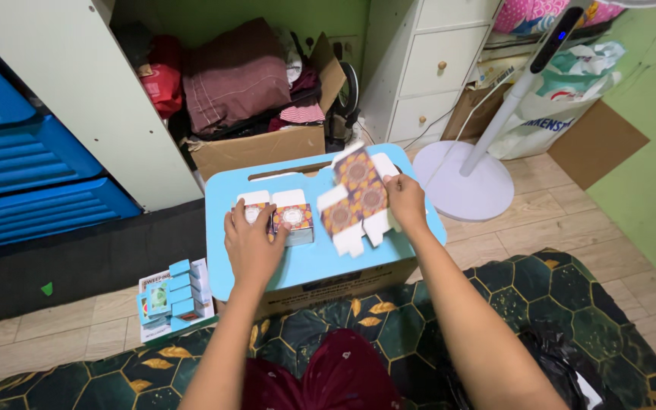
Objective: The person folds cardboard templates into small boxes by hand on a blue table. They then remove a round purple item from a plastic bag on the rug and place it inside an assembled box.
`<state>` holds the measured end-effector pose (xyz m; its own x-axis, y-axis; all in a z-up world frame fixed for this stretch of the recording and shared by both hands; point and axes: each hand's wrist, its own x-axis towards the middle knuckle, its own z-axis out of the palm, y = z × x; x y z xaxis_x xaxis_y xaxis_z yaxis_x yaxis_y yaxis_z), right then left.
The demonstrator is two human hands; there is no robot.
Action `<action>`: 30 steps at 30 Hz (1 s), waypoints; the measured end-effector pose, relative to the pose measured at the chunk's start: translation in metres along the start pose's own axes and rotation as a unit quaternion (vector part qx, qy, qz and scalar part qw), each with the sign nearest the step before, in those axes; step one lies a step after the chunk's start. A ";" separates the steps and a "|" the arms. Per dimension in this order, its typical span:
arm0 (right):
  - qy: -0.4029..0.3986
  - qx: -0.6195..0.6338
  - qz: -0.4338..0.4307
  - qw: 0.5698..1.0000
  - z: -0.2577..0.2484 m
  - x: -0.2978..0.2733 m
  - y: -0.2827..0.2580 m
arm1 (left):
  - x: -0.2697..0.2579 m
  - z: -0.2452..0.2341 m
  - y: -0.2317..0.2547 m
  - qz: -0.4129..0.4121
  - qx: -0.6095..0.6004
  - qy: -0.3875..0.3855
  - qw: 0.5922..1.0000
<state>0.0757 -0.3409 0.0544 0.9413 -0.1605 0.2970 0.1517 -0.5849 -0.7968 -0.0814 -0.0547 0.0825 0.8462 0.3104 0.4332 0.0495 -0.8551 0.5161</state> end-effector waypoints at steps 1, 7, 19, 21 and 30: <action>-0.010 0.027 0.020 0.999 -0.002 -0.002 -0.003 | 0.000 0.001 0.001 0.002 0.001 0.006 1.000; -0.084 0.132 0.093 0.983 -0.003 -0.013 -0.015 | -0.002 0.003 0.009 0.006 0.024 0.032 0.999; -0.103 0.058 0.045 0.992 0.008 -0.035 -0.044 | -0.002 0.003 0.013 0.010 0.064 0.024 0.998; -0.105 0.096 0.054 0.988 0.005 -0.027 -0.048 | -0.002 0.003 0.013 0.011 0.066 0.022 0.997; -0.034 -0.002 -0.038 0.999 -0.009 -0.025 -0.071 | -0.003 0.002 0.012 0.010 0.063 0.016 0.998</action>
<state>0.0386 -0.3028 0.1083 0.9452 -0.0611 0.3207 0.2230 -0.5966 -0.7709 -0.0818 -0.0670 0.0862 0.8304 0.3046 0.4665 0.1016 -0.9061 0.4107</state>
